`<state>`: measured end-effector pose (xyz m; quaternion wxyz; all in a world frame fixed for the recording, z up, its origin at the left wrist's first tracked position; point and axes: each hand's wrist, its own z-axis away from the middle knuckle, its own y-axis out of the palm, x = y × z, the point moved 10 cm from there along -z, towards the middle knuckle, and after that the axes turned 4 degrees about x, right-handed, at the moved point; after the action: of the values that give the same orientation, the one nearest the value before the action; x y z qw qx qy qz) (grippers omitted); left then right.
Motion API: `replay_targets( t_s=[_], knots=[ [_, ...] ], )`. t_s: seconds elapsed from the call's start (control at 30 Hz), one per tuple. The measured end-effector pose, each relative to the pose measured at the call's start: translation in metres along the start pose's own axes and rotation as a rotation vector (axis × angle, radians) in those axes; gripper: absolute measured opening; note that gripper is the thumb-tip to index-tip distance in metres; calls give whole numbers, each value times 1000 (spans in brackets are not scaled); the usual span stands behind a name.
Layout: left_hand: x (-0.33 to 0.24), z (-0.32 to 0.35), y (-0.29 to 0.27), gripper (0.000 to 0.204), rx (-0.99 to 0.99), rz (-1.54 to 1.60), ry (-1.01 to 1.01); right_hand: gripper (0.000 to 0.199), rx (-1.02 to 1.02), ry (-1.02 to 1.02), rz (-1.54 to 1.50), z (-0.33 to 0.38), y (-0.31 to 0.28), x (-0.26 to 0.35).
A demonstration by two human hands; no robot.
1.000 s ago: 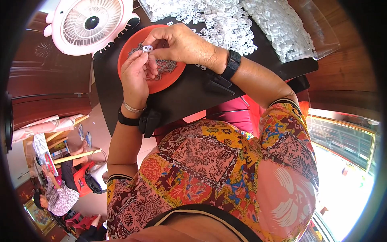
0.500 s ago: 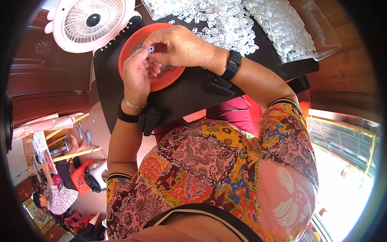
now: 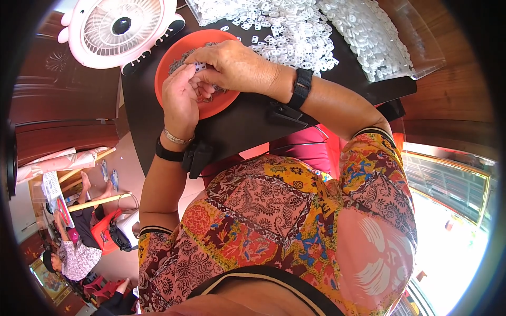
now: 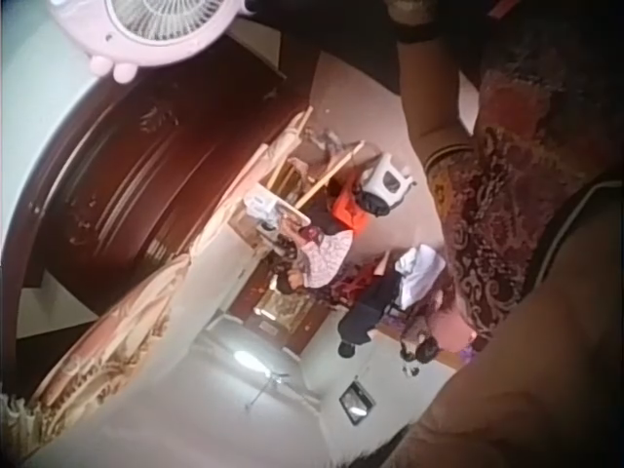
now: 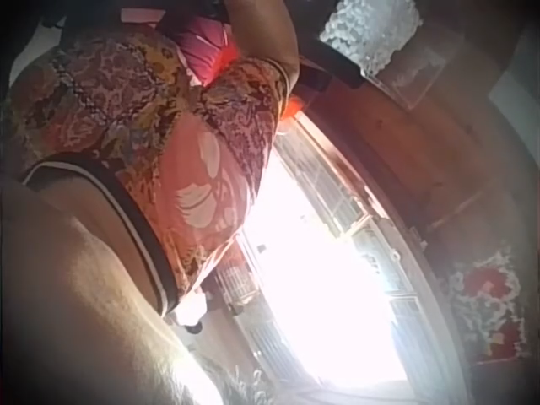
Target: The recorder is manually assembling small metal springs into white plastic hardware components on a workbench.
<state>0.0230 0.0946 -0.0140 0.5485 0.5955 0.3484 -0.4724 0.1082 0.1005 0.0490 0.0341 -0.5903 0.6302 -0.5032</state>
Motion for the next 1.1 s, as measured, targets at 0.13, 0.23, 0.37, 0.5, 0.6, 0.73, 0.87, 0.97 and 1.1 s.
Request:
replay_targets(
  t_s=[0.13,0.23,0.37,0.5,0.6,0.73,0.87,0.97,1.1],
  knots=[
    [0,0,0,29,1,-27,9,30,12,24,-56,0,1,-1],
    [-2,2,-1,30,-1,-65,-6,27,26,39,-64,0,1,1],
    [-1,2,-2,31,3,-49,-1,20,39,22,-38,-1,-1,6],
    [3,2,-3,30,-1,-46,-5,22,57,53,-143,-2,1,0],
    [0,-1,-5,30,13,-63,33,31,-69,-69,-82,2,-1,4],
    [1,-1,-4,28,48,-5,3,40,-49,-78,28,2,5,7],
    [-3,0,-4,25,56,61,23,47,48,-30,-2,0,8,10],
    [0,-2,-7,25,43,24,1,49,44,-44,-6,0,8,10],
    [-2,-2,-6,24,49,-35,11,52,24,-73,-18,1,5,10]
  ],
)
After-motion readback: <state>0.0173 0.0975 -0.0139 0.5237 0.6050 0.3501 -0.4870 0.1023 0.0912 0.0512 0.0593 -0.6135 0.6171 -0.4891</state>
